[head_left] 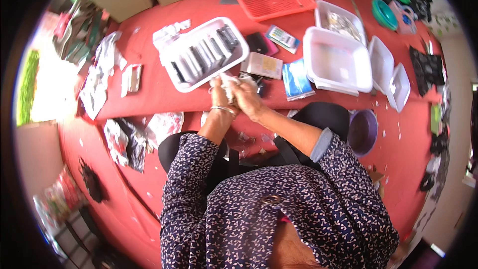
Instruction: The person sits on the floor and wipes the inside of white plastic containers with a cloth. They dip the cloth into a purple bucket of water, wring it out, and continue wiping the containers. The person also picks up and moves small packaged items on the red floor.
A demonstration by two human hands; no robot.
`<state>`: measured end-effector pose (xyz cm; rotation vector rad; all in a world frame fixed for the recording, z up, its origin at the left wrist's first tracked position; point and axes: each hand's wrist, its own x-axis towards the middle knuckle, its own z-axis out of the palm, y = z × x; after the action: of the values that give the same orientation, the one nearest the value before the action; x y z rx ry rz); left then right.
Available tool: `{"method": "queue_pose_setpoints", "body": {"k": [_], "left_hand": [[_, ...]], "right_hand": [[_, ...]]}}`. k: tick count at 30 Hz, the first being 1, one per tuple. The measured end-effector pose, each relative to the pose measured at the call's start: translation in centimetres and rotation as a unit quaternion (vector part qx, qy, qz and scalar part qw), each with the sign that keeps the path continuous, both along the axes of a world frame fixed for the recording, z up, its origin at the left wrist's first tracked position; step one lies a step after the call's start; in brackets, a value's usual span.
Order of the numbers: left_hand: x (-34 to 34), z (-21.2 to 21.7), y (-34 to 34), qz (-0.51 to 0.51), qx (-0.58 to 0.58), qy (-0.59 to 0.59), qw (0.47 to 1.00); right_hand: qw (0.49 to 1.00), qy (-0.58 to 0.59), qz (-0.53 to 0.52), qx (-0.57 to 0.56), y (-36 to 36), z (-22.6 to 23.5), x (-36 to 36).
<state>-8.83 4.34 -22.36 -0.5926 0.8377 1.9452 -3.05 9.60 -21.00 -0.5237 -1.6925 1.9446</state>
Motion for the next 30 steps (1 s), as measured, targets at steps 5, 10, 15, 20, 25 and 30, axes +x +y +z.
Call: {"method": "queue_pose_setpoints", "body": {"k": [5, 10, 15, 20, 25, 30], "left_hand": [[-0.7, 2.7, -0.7, -0.056, 0.032, -0.012, 0.998], [-1.1, 0.6, 0.0, -0.126, -0.105, 0.102, 0.981], [-2.7, 1.5, -1.2, -0.027, -0.159, 0.164, 0.973], [-7.3, 0.0, -2.3, 0.087, -0.292, 0.247, 0.920], [-11.0, -2.8, -2.8, -0.017, -0.451, 0.296, 0.842], [-12.2, -2.9, -1.8, -0.206, -0.636, 0.470, 0.576]], "right_hand": [[0.962, -0.100, 0.091, -0.236, -0.5, 4.3, 2.8], [0.922, -0.097, 0.156, -0.340, 2.7, 3.6, 3.4], [0.921, -0.113, 0.054, -0.369, 8.6, 4.8, 1.9], [0.970, -0.145, 0.115, -0.160, 6.4, 3.9, 2.1], [0.944, -0.166, 0.213, 0.191, 2.6, 4.7, 3.7], [0.941, -0.179, 0.217, 0.190, 3.1, 5.1, 4.0]]}}
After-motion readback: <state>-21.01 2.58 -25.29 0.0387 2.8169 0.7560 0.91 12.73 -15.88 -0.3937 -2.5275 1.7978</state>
